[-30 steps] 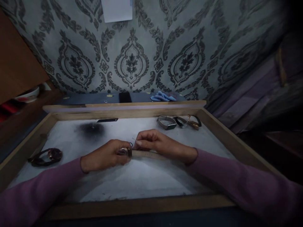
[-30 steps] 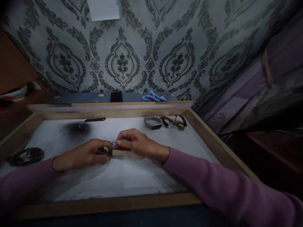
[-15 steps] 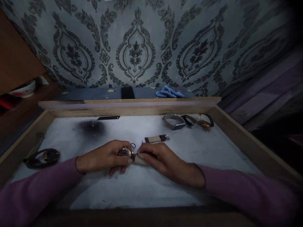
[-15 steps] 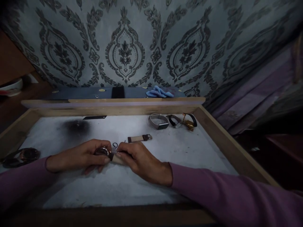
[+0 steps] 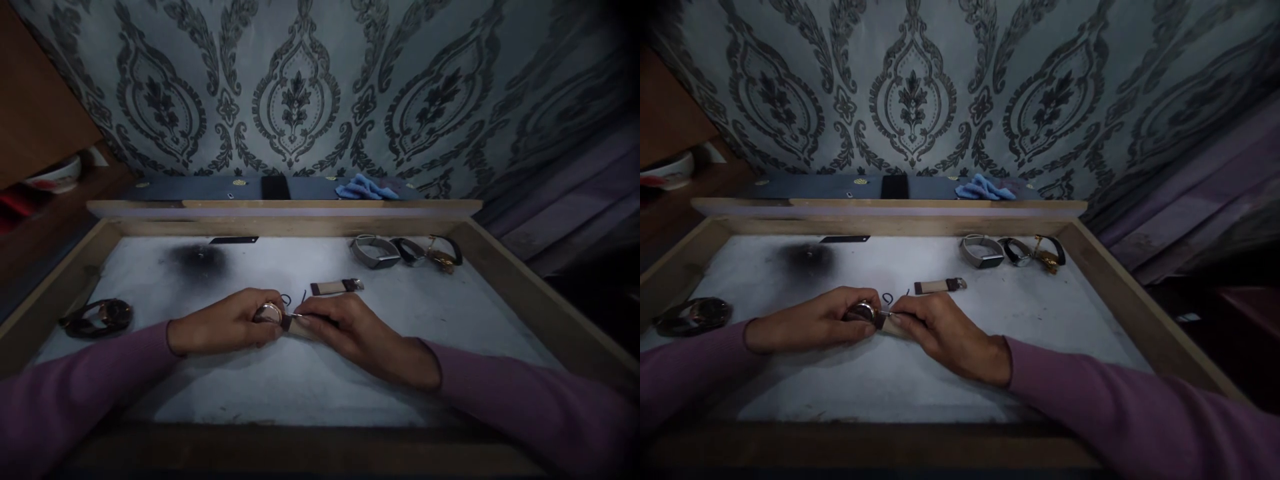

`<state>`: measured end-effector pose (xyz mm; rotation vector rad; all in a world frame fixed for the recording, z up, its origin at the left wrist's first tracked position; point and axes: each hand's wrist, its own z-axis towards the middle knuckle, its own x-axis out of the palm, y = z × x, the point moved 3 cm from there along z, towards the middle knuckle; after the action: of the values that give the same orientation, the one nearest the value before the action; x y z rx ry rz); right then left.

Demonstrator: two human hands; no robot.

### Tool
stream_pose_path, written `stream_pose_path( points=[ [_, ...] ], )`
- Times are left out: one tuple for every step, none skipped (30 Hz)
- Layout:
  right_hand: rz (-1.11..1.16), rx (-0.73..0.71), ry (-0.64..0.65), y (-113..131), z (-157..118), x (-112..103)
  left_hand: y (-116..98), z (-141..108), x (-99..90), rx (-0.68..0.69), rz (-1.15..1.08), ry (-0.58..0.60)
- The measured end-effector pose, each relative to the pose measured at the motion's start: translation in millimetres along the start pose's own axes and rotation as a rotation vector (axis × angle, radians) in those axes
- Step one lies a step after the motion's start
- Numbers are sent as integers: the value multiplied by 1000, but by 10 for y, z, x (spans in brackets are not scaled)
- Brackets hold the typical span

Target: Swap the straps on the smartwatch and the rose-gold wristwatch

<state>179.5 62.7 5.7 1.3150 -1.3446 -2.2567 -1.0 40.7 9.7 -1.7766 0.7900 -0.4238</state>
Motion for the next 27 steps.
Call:
stream_pose_path(
  points=[
    [-16,-4,8,0,-3,0,5,0,1,11,1,1],
    [-29,-4,17,-2,-5,0,9,-1,2,22,3,1],
    [-36,-2,25,-5,-7,0,10,-1,3,35,4,1],
    [-37,1,29,-8,-8,0,10,-1,5,46,7,-1],
    [-33,4,32,-10,-9,1,9,-2,6,52,12,-5],
    [-28,7,34,-12,-9,1,7,-3,8,56,20,-10],
    [-23,7,38,-11,-9,3,5,-4,11,58,27,-15],
    [-18,5,43,-8,-8,6,3,-5,16,61,32,-19],
    [-15,2,47,-4,-8,10,0,-5,22,69,34,-22],
    [-15,1,50,1,-8,12,-2,-6,29,80,33,-25],
    [-17,2,52,6,-8,15,-2,-7,35,93,29,-32],
    [-16,4,54,10,-10,17,1,-7,42,104,23,-40],
    [-15,5,55,15,-13,18,6,-7,48,114,15,-50],
    [-14,4,56,20,-16,19,15,-7,53,118,3,-61],
    [-14,0,58,24,-18,19,24,-5,57,119,-16,-71],
    [-16,-5,57,28,-20,18,34,-4,60,117,-39,-79],
    [-20,-10,51,31,-21,16,41,-1,63,116,-67,-85],
    [-27,-14,41,32,-21,13,47,2,66,114,-95,-88],
    [-35,-16,32,31,-20,10,50,6,68,110,-121,-91],
    [-44,-18,24,30,-19,8,51,10,69,104,-139,-92],
    [-52,-20,18,29,-17,7,49,15,70,100,-148,-96],
    [-61,-22,14,27,-14,7,46,19,70,95,-148,-101],
    [-71,-25,13,26,-12,9,41,23,70,90,-144,-106],
    [-81,-28,13,25,-9,10,37,27,69,84,-138,-113],
    [-89,-32,14,25,-7,13,33,31,68,77,-134,-118],
    [-95,-34,16,24,-6,16,31,34,68,70,-132,-120],
    [-99,-32,19,22,-5,19,29,37,67,63,-133,-120]
  ],
)
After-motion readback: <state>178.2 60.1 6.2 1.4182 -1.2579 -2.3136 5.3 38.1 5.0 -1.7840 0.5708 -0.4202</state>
